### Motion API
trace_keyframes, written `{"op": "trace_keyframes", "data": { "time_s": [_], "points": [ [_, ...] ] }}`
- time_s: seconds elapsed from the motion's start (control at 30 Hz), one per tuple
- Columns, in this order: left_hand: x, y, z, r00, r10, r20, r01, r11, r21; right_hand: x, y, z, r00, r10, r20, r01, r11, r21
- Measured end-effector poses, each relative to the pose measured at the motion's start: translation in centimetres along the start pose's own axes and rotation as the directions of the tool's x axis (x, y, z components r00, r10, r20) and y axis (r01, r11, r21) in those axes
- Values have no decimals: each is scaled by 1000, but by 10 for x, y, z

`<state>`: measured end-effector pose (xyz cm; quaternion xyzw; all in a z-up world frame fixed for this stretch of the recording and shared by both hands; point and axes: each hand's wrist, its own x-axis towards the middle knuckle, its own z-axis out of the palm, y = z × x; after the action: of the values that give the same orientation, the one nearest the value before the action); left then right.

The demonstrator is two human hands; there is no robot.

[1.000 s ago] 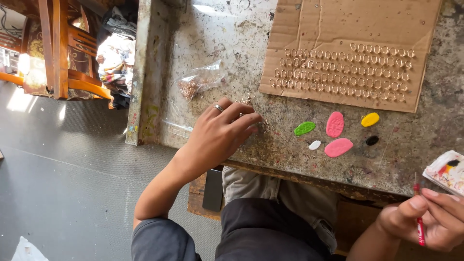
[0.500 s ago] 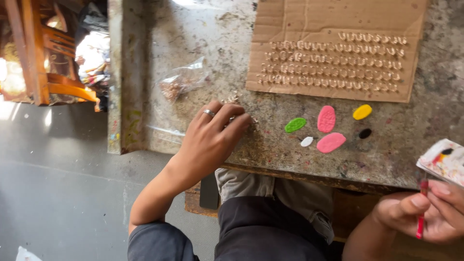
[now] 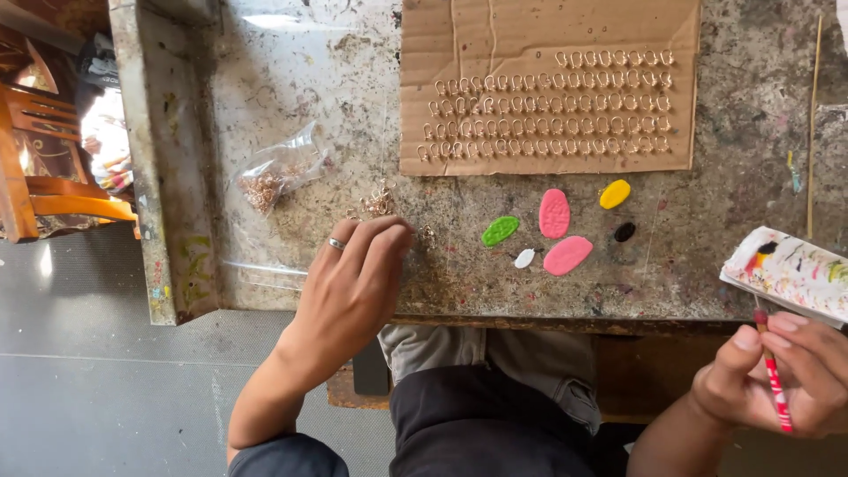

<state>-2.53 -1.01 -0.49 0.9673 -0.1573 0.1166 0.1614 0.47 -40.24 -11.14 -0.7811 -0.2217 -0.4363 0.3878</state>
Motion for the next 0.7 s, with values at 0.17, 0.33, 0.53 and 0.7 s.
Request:
{"op": "trace_keyframes", "data": {
  "time_s": [0.17, 0.33, 0.53, 0.7],
  "points": [
    [-3, 5, -6, 998, 51, -43, -57, 988, -147, -13, 5, -4, 993, 119, 18, -118, 993, -27],
    [-4, 6, -7, 988, 21, -151, -54, 973, -223, 5, 0, 3, 999, 12, 36, -10, 999, -41],
    [-5, 11, -1, 987, 20, -158, -64, 958, -279, 4, 4, -6, 997, -4, 83, 19, 983, -181],
    [-9, 17, 4, 985, -44, -164, -22, 925, -379, 14, -4, -3, 988, 16, 156, 19, 975, -223]
  ]
}}
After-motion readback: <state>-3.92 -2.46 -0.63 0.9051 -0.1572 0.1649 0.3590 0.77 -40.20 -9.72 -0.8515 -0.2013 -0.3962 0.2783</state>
